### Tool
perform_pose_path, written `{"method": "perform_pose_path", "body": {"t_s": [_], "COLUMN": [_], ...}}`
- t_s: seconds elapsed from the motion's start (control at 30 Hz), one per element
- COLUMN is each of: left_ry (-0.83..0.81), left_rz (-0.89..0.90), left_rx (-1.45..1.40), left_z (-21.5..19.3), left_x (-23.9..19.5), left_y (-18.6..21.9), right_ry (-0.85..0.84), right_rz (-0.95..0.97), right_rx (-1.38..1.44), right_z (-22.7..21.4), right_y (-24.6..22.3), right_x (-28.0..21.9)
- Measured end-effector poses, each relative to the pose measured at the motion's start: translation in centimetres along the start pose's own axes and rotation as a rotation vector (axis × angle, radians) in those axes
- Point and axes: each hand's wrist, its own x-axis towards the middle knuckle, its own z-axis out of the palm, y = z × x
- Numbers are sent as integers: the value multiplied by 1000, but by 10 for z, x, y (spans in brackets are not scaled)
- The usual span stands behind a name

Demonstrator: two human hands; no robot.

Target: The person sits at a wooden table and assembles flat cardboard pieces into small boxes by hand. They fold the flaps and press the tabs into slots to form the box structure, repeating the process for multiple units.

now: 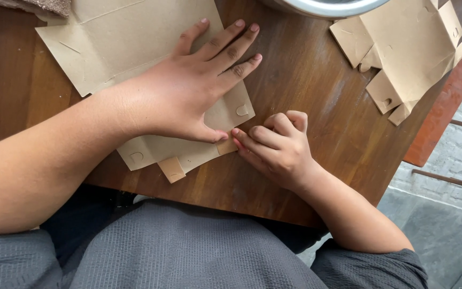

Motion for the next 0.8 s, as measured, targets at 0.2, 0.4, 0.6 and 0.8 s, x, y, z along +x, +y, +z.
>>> {"method": "perform_pose_path", "body": {"t_s": [0.2,0.4,0.6,0.8], "left_ry": [12,9,9,14], "left_rz": [8,6,16,12], "left_rx": [11,13,4,21], "left_z": [2,1,1,4], "left_x": [-1,-1,0,0], "left_y": [-1,-1,-2,-3], "right_ry": [-57,-98,-69,-102], "right_rz": [249,463,475,429], "right_rx": [149,213,214,237], "right_z": [2,4,5,3], "right_y": [0,-3,0,2], "right_x": [0,11,16,14]}}
